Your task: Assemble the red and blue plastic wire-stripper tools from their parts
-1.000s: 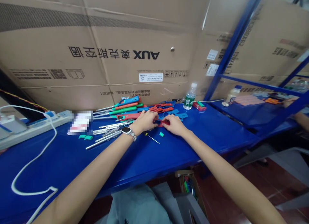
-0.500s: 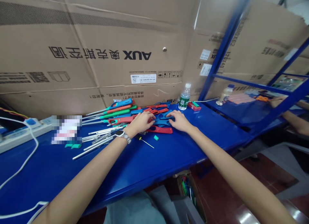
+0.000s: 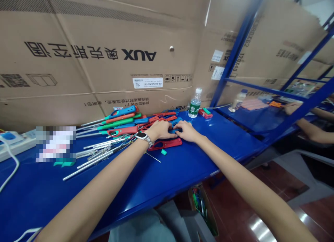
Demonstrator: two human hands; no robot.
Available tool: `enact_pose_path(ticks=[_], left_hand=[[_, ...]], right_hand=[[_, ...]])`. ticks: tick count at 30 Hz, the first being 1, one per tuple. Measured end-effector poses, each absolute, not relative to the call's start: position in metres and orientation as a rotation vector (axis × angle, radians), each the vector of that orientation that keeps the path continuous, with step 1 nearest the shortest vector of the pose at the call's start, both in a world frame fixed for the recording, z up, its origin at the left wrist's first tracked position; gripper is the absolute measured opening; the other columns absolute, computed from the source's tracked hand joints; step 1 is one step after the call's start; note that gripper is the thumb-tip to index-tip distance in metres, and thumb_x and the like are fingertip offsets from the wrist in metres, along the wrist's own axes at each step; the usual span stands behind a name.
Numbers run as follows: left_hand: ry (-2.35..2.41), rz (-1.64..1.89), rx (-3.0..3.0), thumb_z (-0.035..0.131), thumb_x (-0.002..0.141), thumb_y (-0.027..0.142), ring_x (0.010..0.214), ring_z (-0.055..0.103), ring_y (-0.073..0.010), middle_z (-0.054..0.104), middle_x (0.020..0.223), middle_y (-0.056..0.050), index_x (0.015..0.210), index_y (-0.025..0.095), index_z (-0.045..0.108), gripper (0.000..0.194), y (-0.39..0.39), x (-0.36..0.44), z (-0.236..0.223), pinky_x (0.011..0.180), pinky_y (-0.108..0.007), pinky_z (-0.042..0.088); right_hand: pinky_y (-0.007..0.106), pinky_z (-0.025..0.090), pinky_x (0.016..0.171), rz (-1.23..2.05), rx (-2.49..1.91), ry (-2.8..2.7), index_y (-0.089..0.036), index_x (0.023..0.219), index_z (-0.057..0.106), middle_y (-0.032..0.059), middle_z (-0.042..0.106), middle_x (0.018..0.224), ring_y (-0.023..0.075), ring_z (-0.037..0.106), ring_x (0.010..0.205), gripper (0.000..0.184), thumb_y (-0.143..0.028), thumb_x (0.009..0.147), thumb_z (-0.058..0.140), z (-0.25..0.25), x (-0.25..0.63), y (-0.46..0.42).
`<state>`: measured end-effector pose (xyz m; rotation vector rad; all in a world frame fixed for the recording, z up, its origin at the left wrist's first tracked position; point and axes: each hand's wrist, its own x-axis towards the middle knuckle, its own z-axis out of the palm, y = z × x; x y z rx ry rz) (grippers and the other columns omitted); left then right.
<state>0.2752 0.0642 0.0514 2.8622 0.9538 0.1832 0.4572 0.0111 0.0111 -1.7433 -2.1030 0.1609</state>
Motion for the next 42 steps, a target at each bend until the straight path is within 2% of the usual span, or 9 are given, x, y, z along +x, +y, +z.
enact_pose_path(ticks=[4,10,15,19,25,31,35,40,42], left_hand=[[0.969,0.129,2.899,0.075,0.081,0.046,0.100,0.071,-0.0327,0.078,0.101,-0.012,0.098,0.017,0.073,0.034,0.060,0.280,0.057,0.092,-0.040,0.049],[0.922,0.176,2.981,0.074,0.087,0.028,0.111,0.068,-0.0322,0.071,0.123,-0.015,0.119,0.013,0.068,0.036,0.060,0.274,0.070,0.092,-0.037,0.049],[0.939,0.231,2.974,0.065,0.097,0.029,0.114,0.068,-0.0315,0.070,0.126,-0.016,0.127,0.014,0.061,0.034,0.053,0.245,0.081,0.093,-0.038,0.050],[0.893,0.428,2.877,0.061,0.099,0.037,0.105,0.069,-0.0286,0.070,0.120,-0.014,0.125,0.017,0.060,0.033,0.044,0.191,0.078,0.089,-0.038,0.052],[0.928,0.730,2.524,0.054,0.100,0.045,0.108,0.067,-0.0268,0.070,0.122,-0.010,0.124,0.022,0.060,0.033,0.008,0.101,0.054,0.093,-0.040,0.053],[1.167,0.862,2.291,0.040,0.104,0.049,0.082,0.066,-0.0228,0.069,0.089,-0.004,0.106,0.022,0.060,0.034,-0.031,0.051,0.038,0.079,-0.034,0.052],[1.329,1.011,2.316,0.040,0.102,0.050,0.082,0.063,-0.0235,0.063,0.090,-0.006,0.088,0.022,0.057,0.036,-0.047,0.024,0.037,0.080,-0.037,0.051],[1.303,1.033,1.946,0.045,0.100,0.056,0.064,0.062,-0.0184,0.064,0.073,0.000,0.101,0.021,0.058,0.038,-0.059,0.019,0.028,0.064,-0.031,0.050],[1.215,1.065,1.666,0.059,0.094,0.058,0.059,0.063,-0.0171,0.067,0.070,0.000,0.104,0.020,0.055,0.039,-0.059,0.028,0.023,0.055,-0.028,0.049]], right_hand=[[0.045,0.040,0.094,0.144,-1.734,-2.070,-0.020,0.103,0.075,0.0086,0.070,0.103,0.0274,0.058,0.105,0.018,-0.018,0.090,0.064,0.008,0.454,0.011],[0.034,0.047,0.084,0.227,-1.528,-1.901,-0.017,0.096,0.073,0.0067,0.069,0.098,0.0196,0.063,0.089,0.014,-0.014,0.087,0.062,0.015,0.454,0.010],[0.037,0.050,0.090,0.232,-1.308,-1.740,-0.020,0.102,0.071,0.0063,0.073,0.105,0.0220,0.067,0.098,0.019,-0.019,0.085,0.063,0.031,0.441,0.003],[0.036,0.052,0.080,0.322,-1.206,-1.628,-0.021,0.099,0.071,0.0065,0.074,0.098,0.0216,0.068,0.087,0.018,-0.032,0.087,0.065,0.039,0.418,-0.004],[0.026,0.040,0.049,1.104,-1.018,-1.327,-0.023,0.090,0.069,-0.0018,0.065,0.064,0.0138,0.054,0.052,0.037,-0.056,0.074,0.077,0.035,0.352,-0.013],[0.024,0.044,0.054,1.393,-0.829,-1.157,-0.020,0.091,0.071,-0.0012,0.068,0.071,0.0126,0.060,0.060,0.034,-0.043,0.067,0.081,0.031,0.285,-0.022],[0.025,0.042,0.054,1.332,-0.925,-1.154,-0.020,0.086,0.070,-0.0018,0.067,0.069,0.0117,0.057,0.057,0.025,-0.035,0.067,0.073,0.031,0.275,-0.016],[0.026,0.043,0.054,1.312,-0.923,-1.062,-0.019,0.092,0.070,-0.0036,0.063,0.065,0.0115,0.054,0.055,0.028,-0.031,0.067,0.069,0.029,0.279,-0.001],[0.027,0.045,0.054,1.307,-0.929,-1.085,-0.019,0.092,0.070,-0.0028,0.064,0.066,0.0118,0.056,0.054,0.027,-0.031,0.068,0.070,0.028,0.278,0.004]])
